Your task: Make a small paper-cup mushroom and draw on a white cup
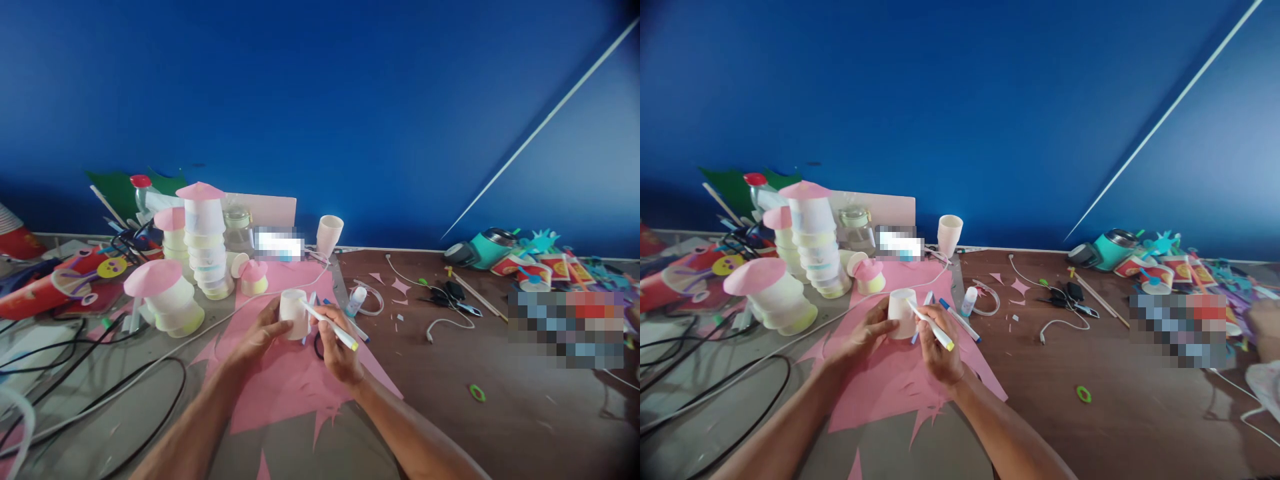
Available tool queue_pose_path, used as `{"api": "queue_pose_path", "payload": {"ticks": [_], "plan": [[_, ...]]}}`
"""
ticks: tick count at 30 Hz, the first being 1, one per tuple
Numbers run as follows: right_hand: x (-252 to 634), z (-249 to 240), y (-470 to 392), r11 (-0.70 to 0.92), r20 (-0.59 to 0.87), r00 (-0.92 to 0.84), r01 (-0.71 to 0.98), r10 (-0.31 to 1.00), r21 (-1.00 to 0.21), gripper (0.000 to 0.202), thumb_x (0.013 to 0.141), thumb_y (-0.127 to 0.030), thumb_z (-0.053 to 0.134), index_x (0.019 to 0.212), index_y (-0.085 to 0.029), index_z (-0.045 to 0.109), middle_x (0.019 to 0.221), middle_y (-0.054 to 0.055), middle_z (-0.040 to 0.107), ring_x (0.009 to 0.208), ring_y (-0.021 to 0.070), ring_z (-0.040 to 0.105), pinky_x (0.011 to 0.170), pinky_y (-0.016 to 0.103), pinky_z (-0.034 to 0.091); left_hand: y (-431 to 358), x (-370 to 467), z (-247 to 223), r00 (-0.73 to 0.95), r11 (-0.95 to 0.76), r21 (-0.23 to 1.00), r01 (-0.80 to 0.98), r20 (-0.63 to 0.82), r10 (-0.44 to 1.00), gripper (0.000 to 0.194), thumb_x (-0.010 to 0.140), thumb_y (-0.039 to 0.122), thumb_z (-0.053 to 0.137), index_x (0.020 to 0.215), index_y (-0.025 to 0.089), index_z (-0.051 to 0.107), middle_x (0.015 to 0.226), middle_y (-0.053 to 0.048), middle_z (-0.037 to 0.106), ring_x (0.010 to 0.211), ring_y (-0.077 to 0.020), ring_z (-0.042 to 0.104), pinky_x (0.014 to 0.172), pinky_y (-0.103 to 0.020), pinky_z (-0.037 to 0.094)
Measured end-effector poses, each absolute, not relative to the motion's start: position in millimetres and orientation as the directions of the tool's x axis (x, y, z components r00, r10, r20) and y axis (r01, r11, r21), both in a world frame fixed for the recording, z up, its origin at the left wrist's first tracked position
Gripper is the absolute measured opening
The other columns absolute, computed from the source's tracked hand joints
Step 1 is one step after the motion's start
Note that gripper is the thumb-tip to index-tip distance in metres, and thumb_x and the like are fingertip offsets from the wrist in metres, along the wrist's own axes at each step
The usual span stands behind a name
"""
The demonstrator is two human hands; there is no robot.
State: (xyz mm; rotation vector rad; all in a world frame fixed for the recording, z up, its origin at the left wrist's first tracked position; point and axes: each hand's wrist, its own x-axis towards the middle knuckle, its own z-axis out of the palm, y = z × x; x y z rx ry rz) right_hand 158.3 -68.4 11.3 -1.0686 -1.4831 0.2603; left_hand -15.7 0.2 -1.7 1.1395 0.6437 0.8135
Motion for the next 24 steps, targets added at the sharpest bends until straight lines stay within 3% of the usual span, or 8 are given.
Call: {"api": "queue_pose_path", "payload": {"ticks": [11, 24], "plan": [[163.1, 7.1, -62.1, 0.530, 0.664, 0.192, 0.462, 0.723, -0.711, 0.030, 0.107, -0.042, 0.040, 0.102, -0.023, 0.063, 0.083, 0.003, 0.066, 0.074, 0.0183, 0.066, 0.068, 0.033, 0.056, 3.4, -16.8, -6.5, 0.547, 0.212, 0.947, -0.242, -0.047, 0.836, 0.055, 0.078, 0.031, 0.070, 0.132, 0.026, 0.062, 0.132, -0.008, 0.070, 0.117, -0.0337, 0.064, 0.091, -0.041, 0.052], [161.8, 7.5, -65.7, 0.501, 0.632, 0.206, 0.449, 0.747, -0.740, 0.033, 0.106, -0.046, 0.041, 0.100, -0.023, 0.065, 0.082, 0.003, 0.068, 0.071, 0.0178, 0.066, 0.066, 0.031, 0.056, 4.9, -15.7, -3.3, 0.525, 0.226, 0.924, -0.307, -0.034, 0.850, 0.051, 0.075, 0.033, 0.073, 0.124, 0.022, 0.066, 0.116, -0.007, 0.075, 0.112, -0.0340, 0.066, 0.089, -0.040, 0.053]]}}
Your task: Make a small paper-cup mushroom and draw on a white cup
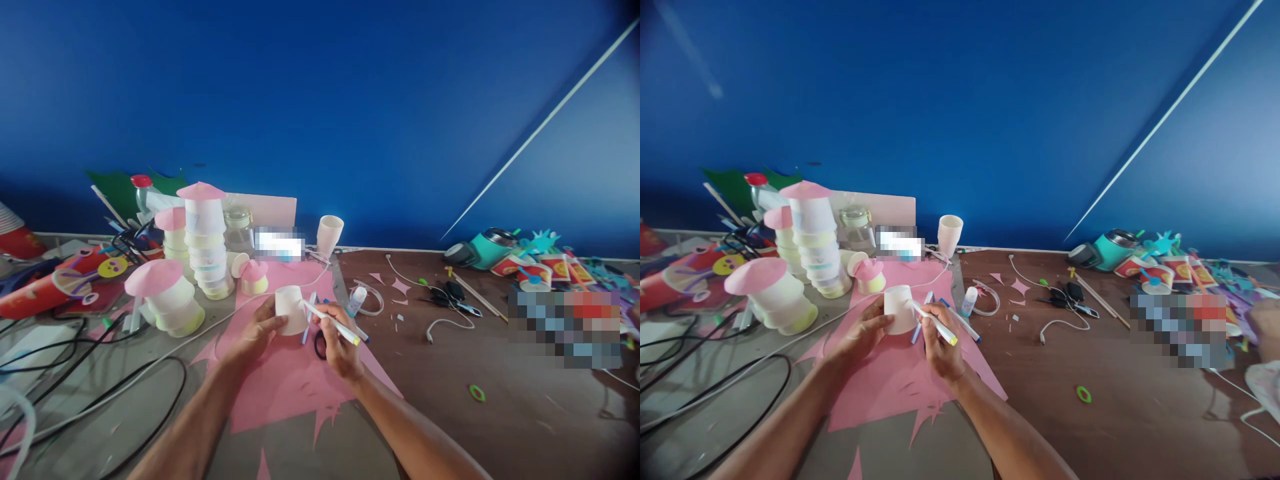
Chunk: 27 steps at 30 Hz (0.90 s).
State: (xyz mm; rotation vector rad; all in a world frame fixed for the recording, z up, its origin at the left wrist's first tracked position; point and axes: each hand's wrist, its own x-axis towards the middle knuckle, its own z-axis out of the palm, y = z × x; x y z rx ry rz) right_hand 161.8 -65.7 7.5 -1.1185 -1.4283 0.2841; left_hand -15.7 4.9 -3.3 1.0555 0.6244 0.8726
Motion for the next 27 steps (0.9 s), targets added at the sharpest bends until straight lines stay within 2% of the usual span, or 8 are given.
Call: {"api": "queue_pose_path", "payload": {"ticks": [4, 9, 18, 22, 27], "plan": [[160, 11, -71, 0.545, 0.659, 0.176, 0.430, 0.731, -0.719, 0.029, 0.106, -0.043, 0.042, 0.106, -0.024, 0.064, 0.086, 0.004, 0.069, 0.079, 0.0196, 0.067, 0.072, 0.034, 0.058, 2, -16, -1, 0.516, 0.249, 0.913, -0.324, -0.050, 0.855, 0.048, 0.078, 0.030, 0.073, 0.125, 0.023, 0.065, 0.117, -0.006, 0.075, 0.111, -0.0316, 0.066, 0.090, -0.039, 0.053], [157, 13, -73, 0.637, 0.723, 0.055, 0.432, 0.689, -0.639, 0.023, 0.105, -0.036, 0.043, 0.112, -0.026, 0.063, 0.091, 0.005, 0.070, 0.090, 0.0219, 0.069, 0.078, 0.039, 0.061, -1, -15, 1, 0.502, 0.253, 0.909, -0.333, -0.056, 0.863, 0.057, 0.077, 0.032, 0.076, 0.131, 0.020, 0.061, 0.113, -0.007, 0.074, 0.107, -0.0322, 0.067, 0.087, -0.040, 0.053], [156, 9, -71, 0.667, 0.744, 0.026, 0.424, 0.667, -0.613, 0.024, 0.104, -0.033, 0.046, 0.117, -0.024, 0.064, 0.098, 0.009, 0.073, 0.095, 0.0232, 0.070, 0.083, 0.040, 0.061, -3, -13, 7, 0.507, 0.249, 0.906, -0.341, -0.046, 0.861, 0.047, 0.074, 0.029, 0.079, 0.119, 0.020, 0.064, 0.103, -0.004, 0.073, 0.094, -0.0254, 0.067, 0.082, -0.034, 0.051], [156, 8, -70, 0.672, 0.752, 0.016, 0.436, 0.659, -0.598, 0.022, 0.104, -0.030, 0.046, 0.117, -0.024, 0.063, 0.097, 0.008, 0.072, 0.096, 0.0227, 0.070, 0.084, 0.040, 0.061, -1, -14, 3, 0.505, 0.216, 0.929, -0.301, -0.037, 0.863, 0.046, 0.075, 0.031, 0.077, 0.119, 0.023, 0.065, 0.107, -0.004, 0.074, 0.098, -0.0275, 0.067, 0.084, -0.035, 0.051], [157, 11, -71, 0.613, 0.709, 0.045, 0.466, 0.704, -0.638, 0.022, 0.104, -0.031, 0.045, 0.110, -0.022, 0.064, 0.092, 0.008, 0.071, 0.091, 0.0216, 0.070, 0.082, 0.037, 0.060, 0, -18, -1, 0.525, 0.216, 0.944, -0.248, -0.056, 0.849, 0.045, 0.078, 0.032, 0.072, 0.122, 0.024, 0.064, 0.116, -0.006, 0.074, 0.108, -0.0314, 0.066, 0.085, -0.040, 0.054]]}}
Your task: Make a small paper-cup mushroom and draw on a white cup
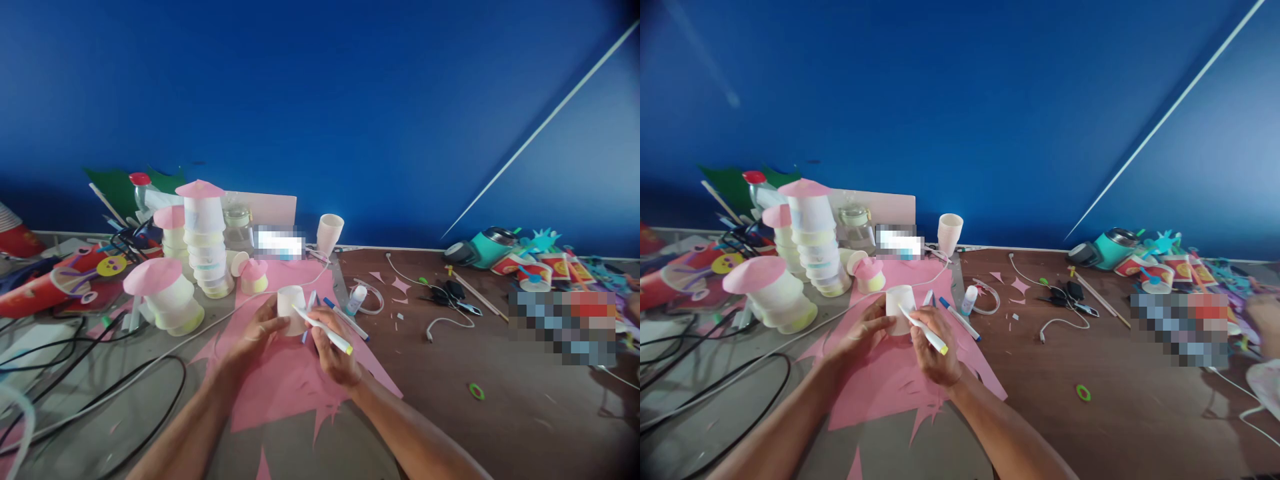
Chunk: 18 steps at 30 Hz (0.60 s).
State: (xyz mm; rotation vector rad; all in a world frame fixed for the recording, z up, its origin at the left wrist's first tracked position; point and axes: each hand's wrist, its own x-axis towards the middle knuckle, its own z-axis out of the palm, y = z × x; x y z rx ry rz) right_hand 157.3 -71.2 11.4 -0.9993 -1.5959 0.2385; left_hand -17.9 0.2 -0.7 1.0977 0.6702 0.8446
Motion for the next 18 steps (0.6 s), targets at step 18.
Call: {"api": "queue_pose_path", "payload": {"ticks": [18], "plan": [[155.9, 11.5, -72.0, 0.564, 0.675, 0.162, 0.431, 0.719, -0.704, 0.040, 0.107, -0.051, 0.036, 0.118, -0.027, 0.066, 0.099, 0.008, 0.072, 0.091, 0.0228, 0.070, 0.078, 0.038, 0.061, 1.3, -12.4, 2.3, 0.509, 0.285, 0.869, -0.404, -0.045, 0.859, 0.048, 0.071, 0.028, 0.078, 0.117, 0.016, 0.070, 0.109, -0.009, 0.076, 0.110, -0.0320, 0.066, 0.095, -0.040, 0.049]]}}
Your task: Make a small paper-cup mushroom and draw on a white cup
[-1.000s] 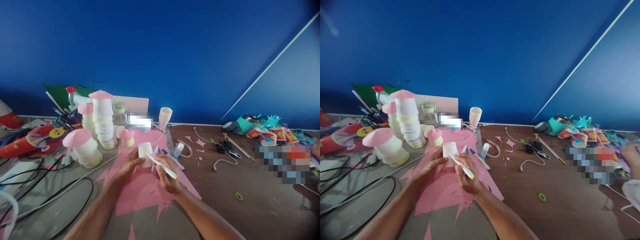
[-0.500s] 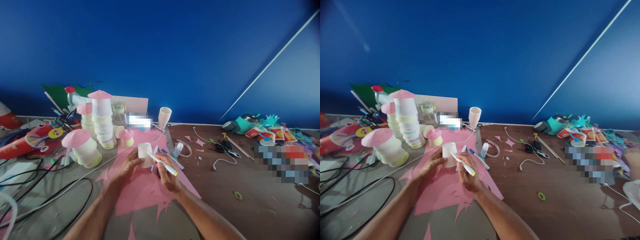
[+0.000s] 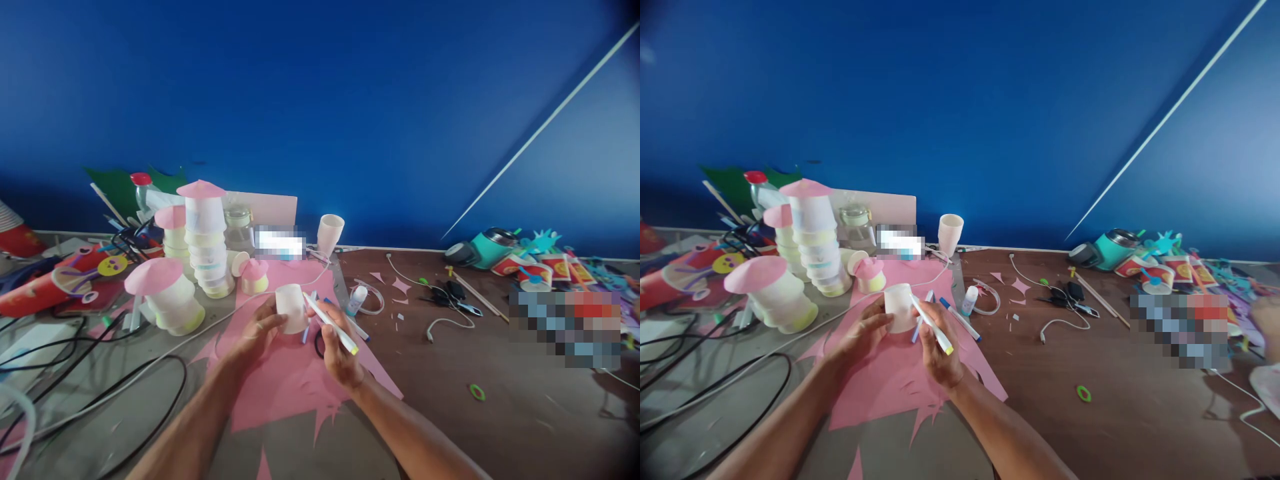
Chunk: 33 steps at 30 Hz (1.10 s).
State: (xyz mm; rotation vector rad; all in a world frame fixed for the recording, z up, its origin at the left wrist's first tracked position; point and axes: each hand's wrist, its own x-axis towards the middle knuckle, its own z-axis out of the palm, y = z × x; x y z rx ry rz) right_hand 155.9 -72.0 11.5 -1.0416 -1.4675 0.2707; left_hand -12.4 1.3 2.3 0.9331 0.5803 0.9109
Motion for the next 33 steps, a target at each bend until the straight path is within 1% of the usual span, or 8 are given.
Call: {"api": "queue_pose_path", "payload": {"ticks": [2, 5, 10, 13, 16, 21, 24, 33], "plan": [[154.0, 10.7, -72.2, 0.560, 0.679, 0.154, 0.451, 0.718, -0.695, 0.044, 0.107, -0.053, 0.034, 0.122, -0.026, 0.066, 0.103, 0.009, 0.072, 0.096, 0.0240, 0.070, 0.080, 0.038, 0.061, 2.0, -11.0, 0.2, 0.503, 0.277, 0.863, -0.423, -0.031, 0.864, 0.047, 0.070, 0.030, 0.078, 0.114, 0.015, 0.071, 0.107, -0.009, 0.077, 0.109, -0.0329, 0.067, 0.095, -0.040, 0.049], [151.6, 7.7, -72.1, 0.576, 0.686, 0.140, 0.441, 0.714, -0.689, 0.043, 0.107, -0.051, 0.035, 0.127, -0.025, 0.064, 0.103, 0.010, 0.073, 0.098, 0.0236, 0.070, 0.081, 0.037, 0.062, 1.9, -10.8, -3.1, 0.510, 0.264, 0.863, -0.431, -0.009, 0.860, 0.044, 0.072, 0.032, 0.077, 0.112, 0.014, 0.072, 0.105, -0.009, 0.077, 0.108, -0.0332, 0.067, 0.095, -0.040, 0.049], [150.8, 5.0, -72.9, 0.606, 0.691, 0.117, 0.393, 0.713, -0.692, 0.039, 0.108, -0.047, 0.039, 0.130, -0.026, 0.062, 0.101, 0.008, 0.072, 0.096, 0.0222, 0.070, 0.080, 0.035, 0.062, -2.8, -13.9, -0.7, 0.553, 0.242, 0.900, -0.362, -0.001, 0.833, 0.047, 0.082, 0.037, 0.075, 0.124, 0.018, 0.066, 0.116, -0.009, 0.074, 0.110, -0.0308, 0.066, 0.092, -0.038, 0.049], [152.2, 5.1, -72.9, 0.606, 0.699, 0.104, 0.418, 0.708, -0.676, 0.038, 0.108, -0.046, 0.038, 0.131, -0.026, 0.060, 0.099, 0.008, 0.070, 0.096, 0.0215, 0.069, 0.079, 0.035, 0.062, -4.4, -14.4, 3.4, 0.563, 0.220, 0.933, -0.284, -0.024, 0.826, 0.052, 0.081, 0.039, 0.078, 0.126, 0.019, 0.063, 0.119, -0.009, 0.072, 0.107, -0.0299, 0.066, 0.090, -0.037, 0.049], [153.7, 5.5, -72.5, 0.647, 0.742, 0.079, 0.433, 0.666, -0.627, 0.034, 0.109, -0.041, 0.037, 0.131, -0.028, 0.059, 0.099, 0.007, 0.069, 0.094, 0.0205, 0.068, 0.080, 0.035, 0.061, -3.8, -13.1, 4.5, 0.554, 0.184, 0.953, -0.242, -0.021, 0.832, 0.054, 0.079, 0.040, 0.080, 0.124, 0.018, 0.062, 0.116, -0.009, 0.072, 0.102, -0.0284, 0.065, 0.086, -0.036, 0.050], [154.6, 5.8, -72.2, 0.692, 0.772, 0.023, 0.426, 0.635, -0.582, 0.029, 0.107, -0.032, 0.043, 0.129, -0.027, 0.061, 0.099, 0.007, 0.069, 0.098, 0.0220, 0.069, 0.086, 0.038, 0.061, -2.5, -11.9, 2.1, 0.542, 0.168, 0.968, -0.188, -0.040, 0.840, 0.054, 0.080, 0.039, 0.080, 0.126, 0.021, 0.060, 0.117, -0.007, 0.071, 0.102, -0.0262, 0.064, 0.086, -0.034, 0.051], [154.6, 5.5, -72.1, 0.697, 0.777, -0.001, 0.444, 0.629, -0.563, 0.029, 0.106, -0.029, 0.045, 0.129, -0.027, 0.061, 0.101, 0.007, 0.070, 0.101, 0.0223, 0.069, 0.089, 0.039, 0.061, -2.6, -12.5, 2.0, 0.549, 0.158, 0.973, -0.170, -0.040, 0.835, 0.051, 0.081, 0.039, 0.079, 0.125, 0.022, 0.061, 0.116, -0.007, 0.071, 0.101, -0.0256, 0.064, 0.085, -0.033, 0.051], [154.4, 5.0, -72.8, 0.693, 0.775, -0.022, 0.466, 0.631, -0.551, 0.029, 0.102, -0.021, 0.049, 0.128, -0.026, 0.062, 0.106, 0.009, 0.073, 0.104, 0.0229, 0.070, 0.092, 0.040, 0.061, -2.9, -12.5, 4.1, 0.557, 0.151, 0.978, -0.147, -0.045, 0.830, 0.057, 0.079, 0.043, 0.080, 0.127, 0.021, 0.058, 0.111, -0.006, 0.069, 0.100, -0.0254, 0.064, 0.084, -0.032, 0.051]]}}
